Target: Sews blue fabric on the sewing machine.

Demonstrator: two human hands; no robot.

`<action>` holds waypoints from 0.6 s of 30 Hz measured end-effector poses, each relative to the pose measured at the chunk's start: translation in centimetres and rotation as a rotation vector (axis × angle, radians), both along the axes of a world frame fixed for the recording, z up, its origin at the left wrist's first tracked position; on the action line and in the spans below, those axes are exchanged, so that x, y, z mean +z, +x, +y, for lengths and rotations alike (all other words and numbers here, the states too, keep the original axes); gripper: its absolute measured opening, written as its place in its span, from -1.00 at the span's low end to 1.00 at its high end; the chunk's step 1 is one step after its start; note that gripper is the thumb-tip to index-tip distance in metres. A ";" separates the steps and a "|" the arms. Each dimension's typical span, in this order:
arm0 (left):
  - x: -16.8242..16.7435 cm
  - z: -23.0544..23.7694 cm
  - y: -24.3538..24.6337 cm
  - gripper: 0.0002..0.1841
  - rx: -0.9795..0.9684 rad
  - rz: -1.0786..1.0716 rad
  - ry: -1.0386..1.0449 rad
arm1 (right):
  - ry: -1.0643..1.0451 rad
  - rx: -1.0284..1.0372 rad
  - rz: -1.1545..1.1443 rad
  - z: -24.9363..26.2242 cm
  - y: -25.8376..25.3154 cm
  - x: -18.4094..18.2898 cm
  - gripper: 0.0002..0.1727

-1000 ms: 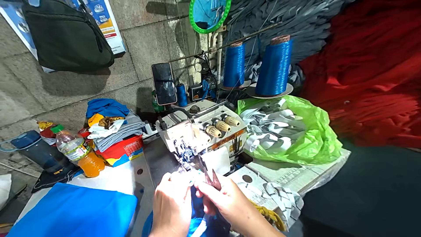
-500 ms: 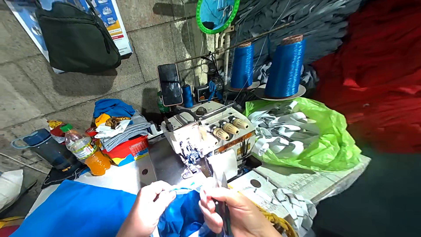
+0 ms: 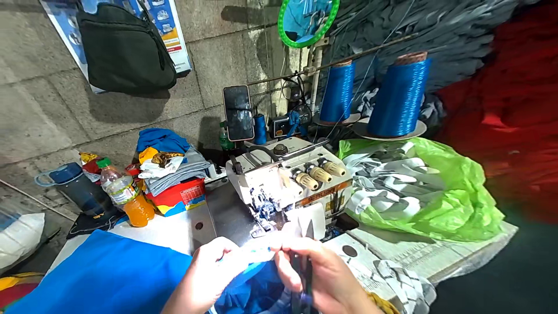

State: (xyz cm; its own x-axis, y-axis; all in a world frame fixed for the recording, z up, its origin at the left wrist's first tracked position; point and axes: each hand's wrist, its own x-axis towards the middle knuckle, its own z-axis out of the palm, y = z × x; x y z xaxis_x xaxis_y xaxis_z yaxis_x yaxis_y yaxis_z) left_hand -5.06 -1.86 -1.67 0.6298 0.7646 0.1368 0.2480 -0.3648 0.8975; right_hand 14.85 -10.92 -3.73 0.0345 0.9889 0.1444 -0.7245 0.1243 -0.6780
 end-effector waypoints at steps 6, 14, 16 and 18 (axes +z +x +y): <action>-0.1 -1.5 -1.9 -0.78 0.111 0.186 0.262 | -0.050 0.025 0.229 0.8 1.3 -0.2 -0.65; 0.3 1.3 -4.8 -0.80 0.228 0.003 0.148 | -0.019 -0.083 0.005 0.5 3.3 -0.1 -0.76; -0.1 1.5 -5.0 -0.77 0.283 0.068 0.254 | -0.023 -0.157 -0.036 0.4 3.4 -0.2 -0.76; -0.8 1.6 -5.2 -0.75 0.377 0.129 0.382 | -0.003 -0.180 -0.063 0.2 3.9 -0.5 -0.77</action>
State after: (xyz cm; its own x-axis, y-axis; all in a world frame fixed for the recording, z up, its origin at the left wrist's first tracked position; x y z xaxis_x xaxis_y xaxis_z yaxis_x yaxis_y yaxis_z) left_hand -10.24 -0.24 -2.49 0.3516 0.8519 0.3881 0.5241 -0.5226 0.6725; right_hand 18.77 -10.73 -4.25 0.2019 0.9680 0.1491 -0.6470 0.2461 -0.7217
